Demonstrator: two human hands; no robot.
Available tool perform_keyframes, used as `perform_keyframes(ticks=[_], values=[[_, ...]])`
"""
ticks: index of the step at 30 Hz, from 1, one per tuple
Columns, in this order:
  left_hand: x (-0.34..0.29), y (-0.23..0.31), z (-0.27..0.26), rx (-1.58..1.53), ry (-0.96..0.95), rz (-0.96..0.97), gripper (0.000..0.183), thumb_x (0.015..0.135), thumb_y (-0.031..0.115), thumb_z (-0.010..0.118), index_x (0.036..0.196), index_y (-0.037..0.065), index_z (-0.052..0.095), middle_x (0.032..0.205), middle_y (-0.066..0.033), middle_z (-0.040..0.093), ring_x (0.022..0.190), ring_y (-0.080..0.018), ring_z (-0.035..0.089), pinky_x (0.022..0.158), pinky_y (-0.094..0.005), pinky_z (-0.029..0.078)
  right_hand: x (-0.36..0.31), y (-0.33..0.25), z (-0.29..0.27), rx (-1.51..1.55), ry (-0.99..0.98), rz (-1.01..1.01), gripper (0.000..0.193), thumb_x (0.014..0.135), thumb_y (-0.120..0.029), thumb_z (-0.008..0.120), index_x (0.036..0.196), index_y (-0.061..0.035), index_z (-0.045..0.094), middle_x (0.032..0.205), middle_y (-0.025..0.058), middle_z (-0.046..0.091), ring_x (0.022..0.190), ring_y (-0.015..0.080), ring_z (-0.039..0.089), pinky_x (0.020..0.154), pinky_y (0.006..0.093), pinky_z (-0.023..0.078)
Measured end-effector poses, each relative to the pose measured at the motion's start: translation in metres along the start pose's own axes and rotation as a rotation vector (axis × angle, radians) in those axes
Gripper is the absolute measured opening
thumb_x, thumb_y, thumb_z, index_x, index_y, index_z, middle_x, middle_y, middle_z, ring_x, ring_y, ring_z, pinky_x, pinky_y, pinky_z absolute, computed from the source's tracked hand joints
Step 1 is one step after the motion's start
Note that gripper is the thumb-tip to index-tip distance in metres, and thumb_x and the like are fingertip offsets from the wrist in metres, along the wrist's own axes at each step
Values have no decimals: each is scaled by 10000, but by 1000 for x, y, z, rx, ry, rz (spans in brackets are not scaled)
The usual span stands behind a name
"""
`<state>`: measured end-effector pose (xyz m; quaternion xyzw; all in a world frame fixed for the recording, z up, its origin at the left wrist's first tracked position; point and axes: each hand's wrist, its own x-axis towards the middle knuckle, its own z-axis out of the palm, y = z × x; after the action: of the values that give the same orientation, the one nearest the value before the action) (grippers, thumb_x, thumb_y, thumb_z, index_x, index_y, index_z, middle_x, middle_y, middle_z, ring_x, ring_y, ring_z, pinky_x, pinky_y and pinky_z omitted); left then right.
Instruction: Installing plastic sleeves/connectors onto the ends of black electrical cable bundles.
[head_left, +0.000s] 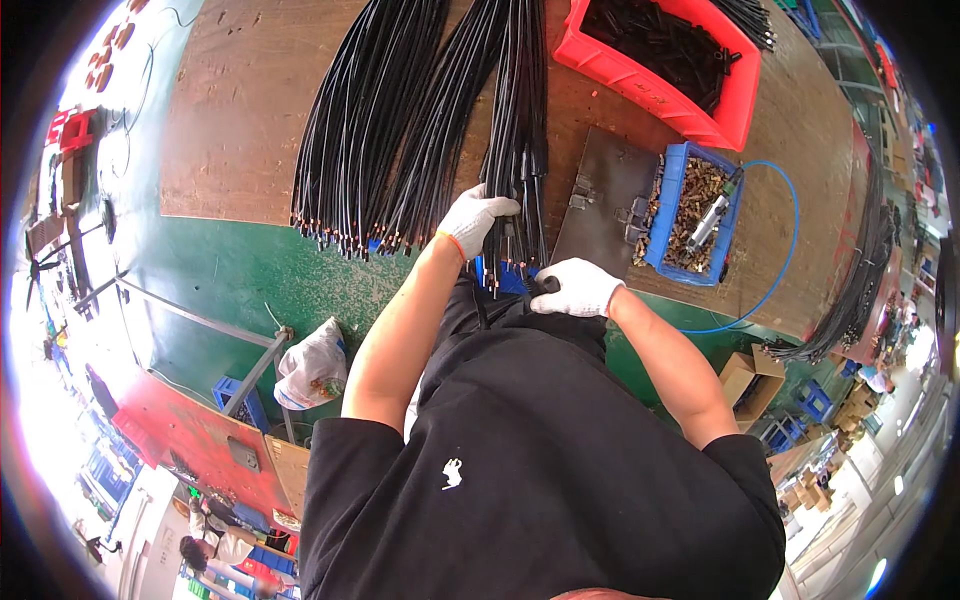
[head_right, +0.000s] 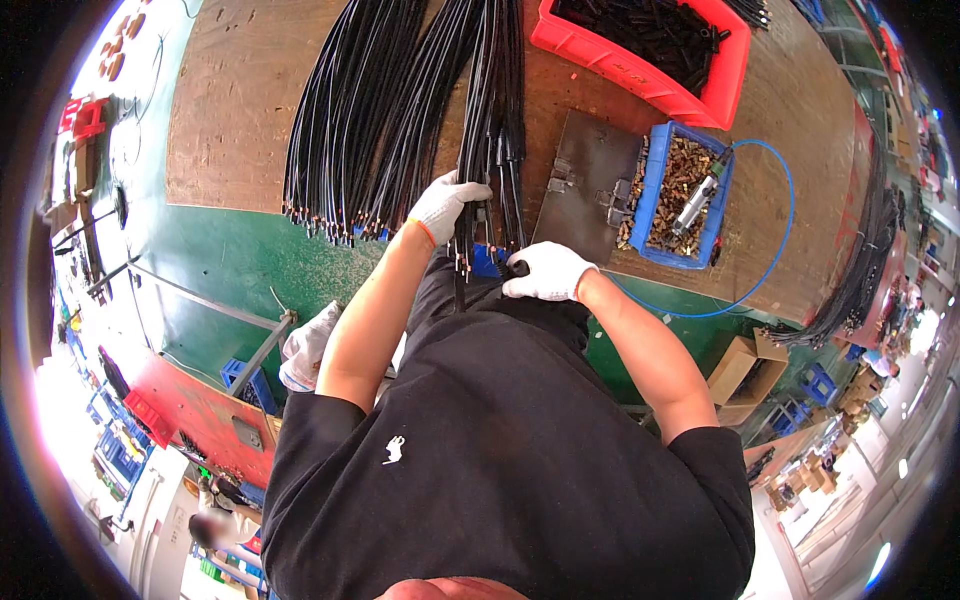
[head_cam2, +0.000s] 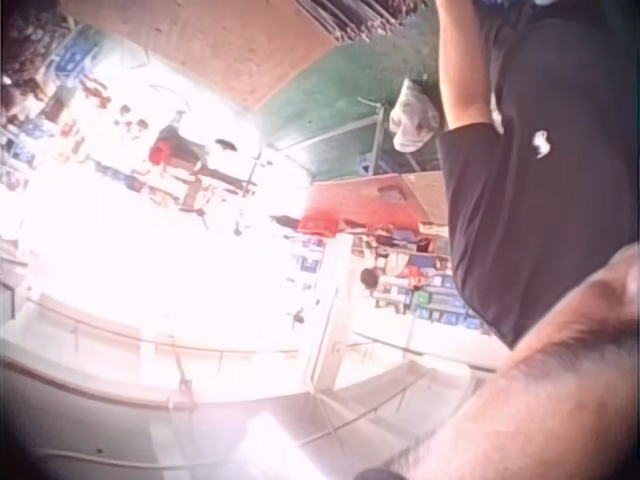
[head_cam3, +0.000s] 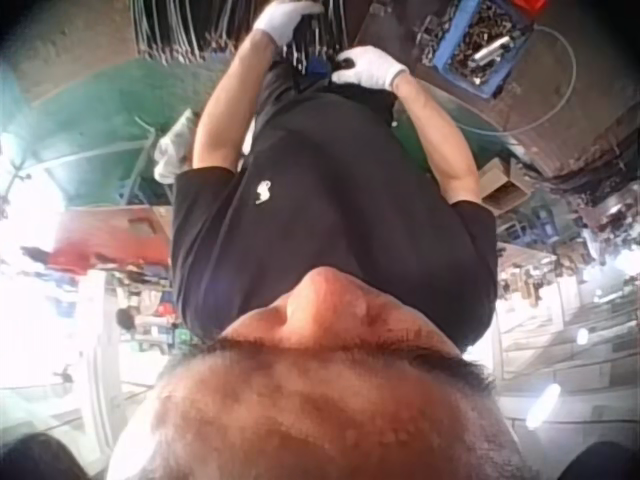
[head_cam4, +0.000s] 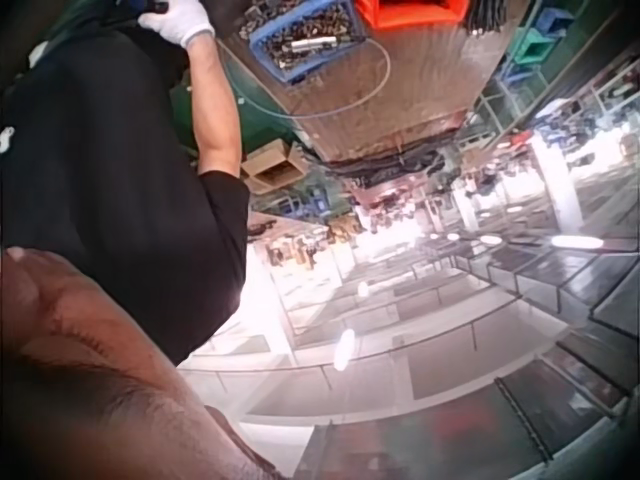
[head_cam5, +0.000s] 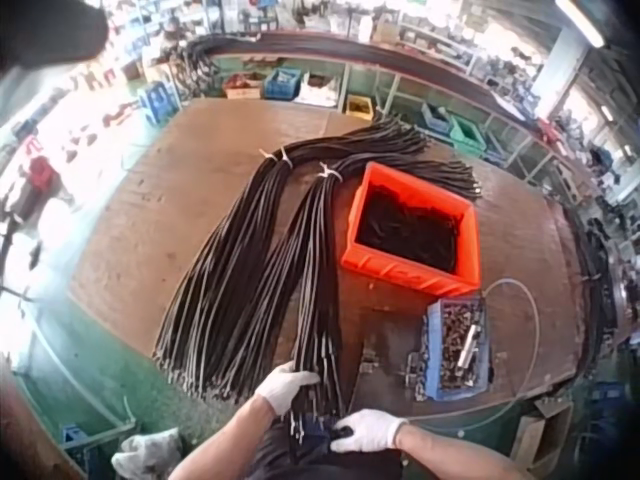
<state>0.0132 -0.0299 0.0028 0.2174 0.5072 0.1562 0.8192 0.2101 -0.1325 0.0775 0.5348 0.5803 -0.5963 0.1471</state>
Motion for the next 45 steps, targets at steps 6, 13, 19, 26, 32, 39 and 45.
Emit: perform_keyframes(ticks=[6, 13, 19, 26, 32, 39, 45], values=[[4, -6, 0, -59, 14, 11, 184, 871, 71, 765, 1050, 60, 722, 877, -33, 714, 715, -145, 662, 664, -322, 576, -1, 3, 4, 167, -27, 3, 568, 876, -444, 743, 1206, 18, 742, 1090, 195, 767, 997, 304, 726, 915, 393, 554], [6, -7, 1, -10, 6, -15, 196, 884, 73, 764, 1074, 43, 726, 907, -53, 737, 747, -167, 687, 703, -329, 586, 31, 4, 15, 753, 138, 101, 298, 898, -317, 747, 900, -19, 766, 775, 38, 705, 681, 105, 590, 663, 287, 476], [9, -11, -23, 44, 154, 27, 223, 941, 168, 733, 1124, 41, 721, 957, -64, 742, 753, -162, 692, 678, -317, 586, 87, -8, -33, 700, 345, 27, 378, 884, -312, 744, 1033, 33, 786, 906, 123, 767, 816, 170, 679, 787, 336, 533], [-12, 21, -25, 35, 86, -26, 156, 942, 152, 737, 1055, 51, 702, 900, -55, 712, 724, -152, 680, 647, -301, 586, 122, -8, -100, 1058, 552, 58, 404, 926, -477, 771, 865, -82, 715, 711, 28, 677, 580, 128, 568, 548, 312, 456], [-1, 4, -21, -119, -11, -46, 182, 962, 219, 771, 1014, 67, 685, 864, -40, 683, 706, -141, 662, 634, -289, 566, 108, -3, -83, 1202, 423, -3, 379, 926, -506, 784, 902, -141, 685, 777, 2, 665, 571, 100, 558, 492, 293, 452], [-7, 5, 1, 55, -46, 28, 315, 917, 199, 834, 1140, 56, 665, 978, -29, 714, 758, -111, 662, 682, -283, 575, 107, -12, -52, 1136, 631, 43, 585, 970, -536, 730, 1185, 8, 715, 1092, 85, 732, 997, 173, 635, 950, 351, 496], [2, -8, 3, -46, 6, 55, 268, 954, 136, 785, 1184, 50, 678, 1011, -48, 743, 845, -137, 710, 740, -302, 605, 111, -1, -38, 1147, 711, -25, 364, 965, -414, 746, 977, -54, 693, 900, 34, 704, 790, 136, 620, 721, 322, 520]])
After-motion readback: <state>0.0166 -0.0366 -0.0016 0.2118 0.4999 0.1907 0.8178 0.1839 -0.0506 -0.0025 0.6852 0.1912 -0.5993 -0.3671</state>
